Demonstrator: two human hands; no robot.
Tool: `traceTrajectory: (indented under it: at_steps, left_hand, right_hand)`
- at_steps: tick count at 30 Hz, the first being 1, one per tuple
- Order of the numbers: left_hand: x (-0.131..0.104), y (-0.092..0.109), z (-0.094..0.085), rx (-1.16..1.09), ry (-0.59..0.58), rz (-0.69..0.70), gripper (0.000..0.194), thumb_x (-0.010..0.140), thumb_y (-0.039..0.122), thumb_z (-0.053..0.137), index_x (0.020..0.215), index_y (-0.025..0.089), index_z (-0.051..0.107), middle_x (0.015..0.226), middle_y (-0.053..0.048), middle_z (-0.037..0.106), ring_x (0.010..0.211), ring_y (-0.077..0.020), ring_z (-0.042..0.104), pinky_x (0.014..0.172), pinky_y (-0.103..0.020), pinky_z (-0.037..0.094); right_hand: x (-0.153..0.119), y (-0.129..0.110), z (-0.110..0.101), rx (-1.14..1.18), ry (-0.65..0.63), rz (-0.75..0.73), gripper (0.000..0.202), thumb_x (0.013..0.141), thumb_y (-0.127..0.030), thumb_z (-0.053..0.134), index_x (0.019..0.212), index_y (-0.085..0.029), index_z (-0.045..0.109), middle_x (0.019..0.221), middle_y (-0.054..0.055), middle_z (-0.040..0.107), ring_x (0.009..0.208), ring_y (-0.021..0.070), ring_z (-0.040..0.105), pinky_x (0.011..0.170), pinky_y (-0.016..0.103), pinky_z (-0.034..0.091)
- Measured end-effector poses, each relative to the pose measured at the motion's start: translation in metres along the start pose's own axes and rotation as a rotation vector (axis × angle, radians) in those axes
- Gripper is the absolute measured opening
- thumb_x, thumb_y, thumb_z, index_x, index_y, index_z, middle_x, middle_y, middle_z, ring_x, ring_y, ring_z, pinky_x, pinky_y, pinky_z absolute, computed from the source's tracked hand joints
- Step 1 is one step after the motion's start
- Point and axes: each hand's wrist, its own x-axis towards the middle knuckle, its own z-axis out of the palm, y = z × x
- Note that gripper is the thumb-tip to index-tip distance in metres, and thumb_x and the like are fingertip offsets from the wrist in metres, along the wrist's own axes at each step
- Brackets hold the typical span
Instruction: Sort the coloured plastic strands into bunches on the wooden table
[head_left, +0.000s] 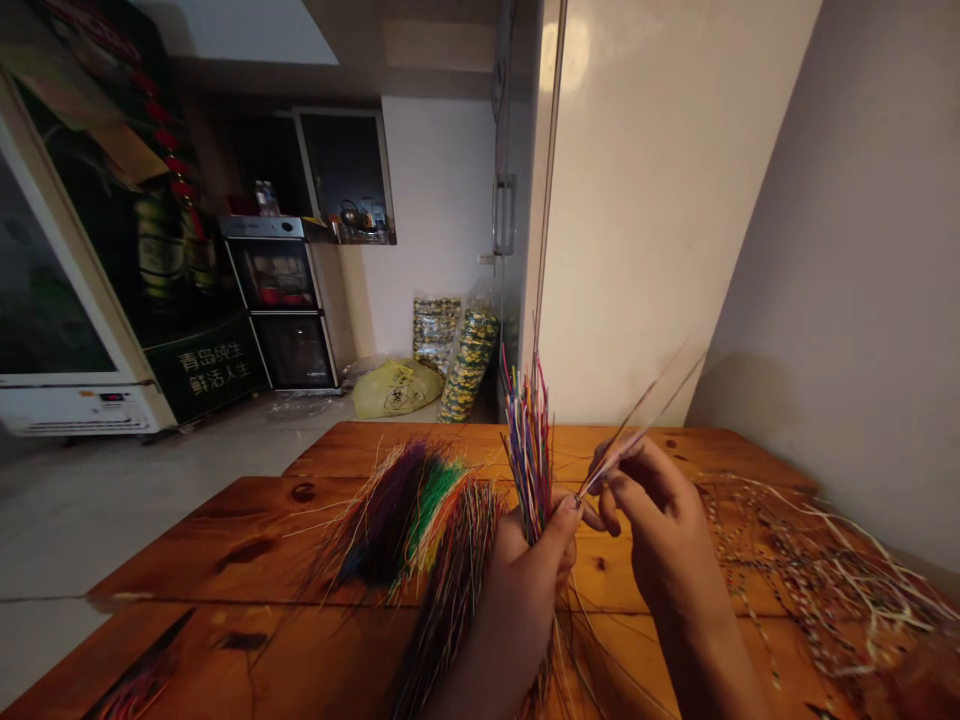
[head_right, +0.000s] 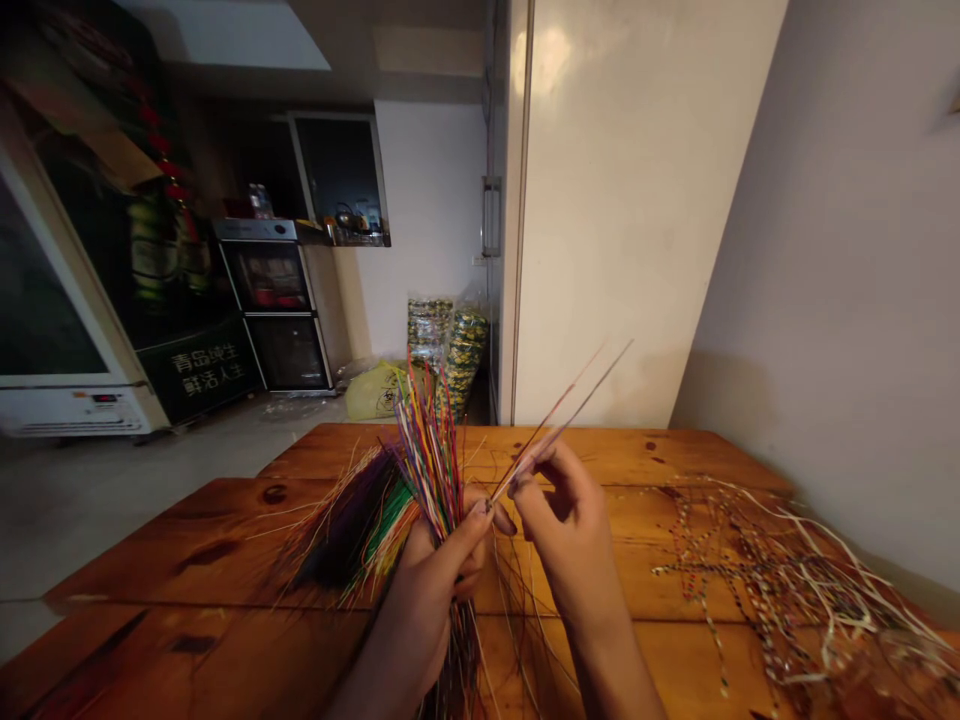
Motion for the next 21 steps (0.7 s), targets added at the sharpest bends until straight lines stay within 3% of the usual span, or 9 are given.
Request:
traceTrajectory:
  at_steps: [10, 15, 21]
  left_hand:
    - [0.000, -0.006, -0.005, 0.135, 0.003, -0.051, 0.029, 0.074, 0.043, 0.061, 0.073, 0.014, 0.059, 0.050, 0.009, 0.025, 0.044, -0.0055, 0.018, 0.044, -0.022, 0.015]
    - [0.003, 0.003, -0.006, 0.116, -0.091, 0.001, 0.029, 0.077, 0.042, 0.058, 0.073, 0.014, 0.062, 0.049, 0.009, 0.022, 0.043, -0.0057, 0.016, 0.044, -0.023, 0.011]
    - [0.010, 0.008, -0.016, 0.101, -0.070, 0.038, 0.027, 0.079, 0.040, 0.057, 0.075, 0.013, 0.060, 0.048, 0.010, 0.020, 0.042, -0.0054, 0.013, 0.042, -0.022, 0.009]
  right_hand:
    - [0.010, -0.009, -0.019, 0.157, 0.266, -0.012, 0.007, 0.068, -0.013, 0.054, 0.065, -0.019, 0.052, 0.067, -0.002, 0.046, 0.052, 0.0070, 0.039, 0.039, 0.016, 0.029]
    - [0.013, -0.026, -0.041, 0.383, 0.373, -0.015, 0.005, 0.065, -0.013, 0.051, 0.063, -0.017, 0.052, 0.072, 0.000, 0.040, 0.059, 0.0080, 0.041, 0.038, 0.017, 0.021]
    - [0.004, -0.045, -0.074, 0.613, 0.490, -0.059, 0.007, 0.062, -0.013, 0.050, 0.061, -0.019, 0.052, 0.069, 0.002, 0.039, 0.052, 0.0068, 0.034, 0.036, 0.026, 0.017]
